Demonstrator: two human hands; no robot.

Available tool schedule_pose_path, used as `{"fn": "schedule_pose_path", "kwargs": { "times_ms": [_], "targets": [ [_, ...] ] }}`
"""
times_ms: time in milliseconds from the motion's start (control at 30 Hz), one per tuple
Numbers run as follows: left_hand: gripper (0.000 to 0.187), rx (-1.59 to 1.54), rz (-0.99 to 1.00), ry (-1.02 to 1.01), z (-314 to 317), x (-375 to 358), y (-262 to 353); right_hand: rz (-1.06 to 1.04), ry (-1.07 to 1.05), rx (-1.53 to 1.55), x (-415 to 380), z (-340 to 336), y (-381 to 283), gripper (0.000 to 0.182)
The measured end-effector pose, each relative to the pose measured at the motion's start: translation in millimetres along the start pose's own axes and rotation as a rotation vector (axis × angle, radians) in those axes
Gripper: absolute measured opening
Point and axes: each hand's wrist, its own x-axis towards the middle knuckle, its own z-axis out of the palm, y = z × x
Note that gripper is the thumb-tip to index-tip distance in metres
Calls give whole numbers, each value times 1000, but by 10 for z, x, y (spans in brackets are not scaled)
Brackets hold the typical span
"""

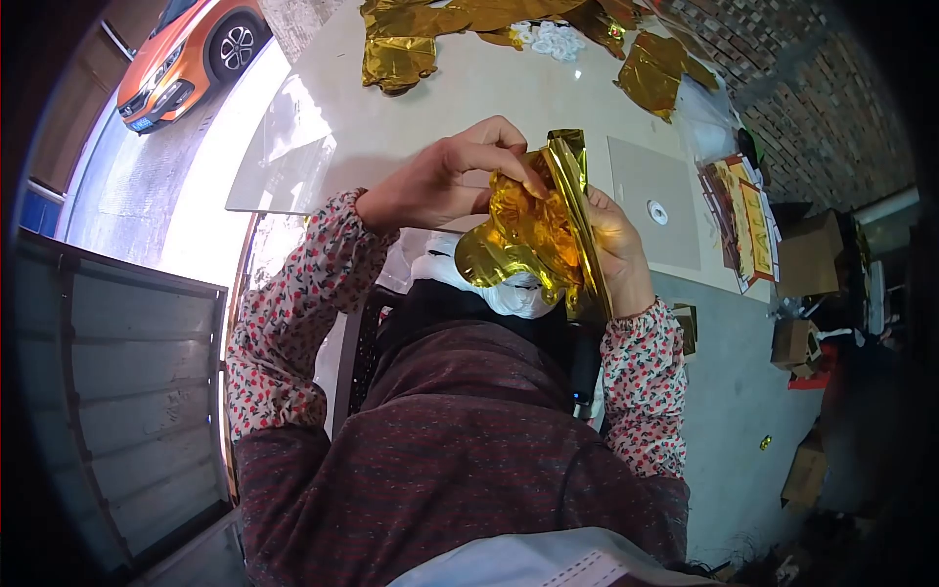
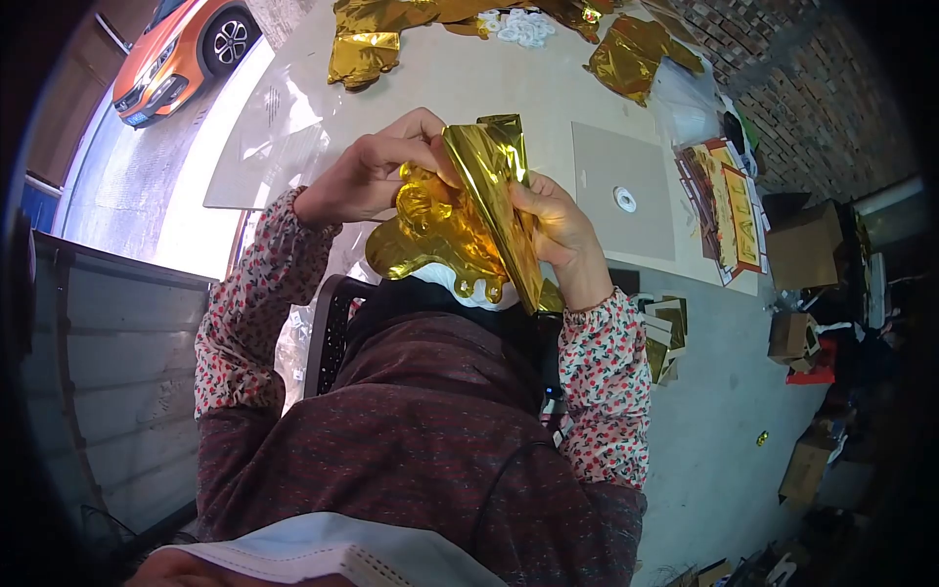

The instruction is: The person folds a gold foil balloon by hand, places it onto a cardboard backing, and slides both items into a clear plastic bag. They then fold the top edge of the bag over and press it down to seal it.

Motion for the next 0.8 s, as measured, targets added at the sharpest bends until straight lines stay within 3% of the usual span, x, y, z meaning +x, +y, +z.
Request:
{"fn": "schedule_pose_path", "kwargs": {
  "times_ms": [200, 400, 500, 600, 800],
  "targets": [
    [32, -28, -127, -44, -66, -5, 180, 1, -40, -27, -22, -86, 1, 39],
    [19, -181, -148, -186, -3, -18, 150, 29, -71, -11, -4, -40, 29, 38],
    [30, -161, -150, -248, -63, -4, 203, 58, -39, -40, -8, -21, 35, 37],
    [31, -87, -380, -293, -110, -48, 236, 86, -20, -62, -2, -24, 17, 36],
    [23, -248, -212, -184, -45, -152, 81, 104, -94, -77, 14, -5, -71, 33]
  ]
}}
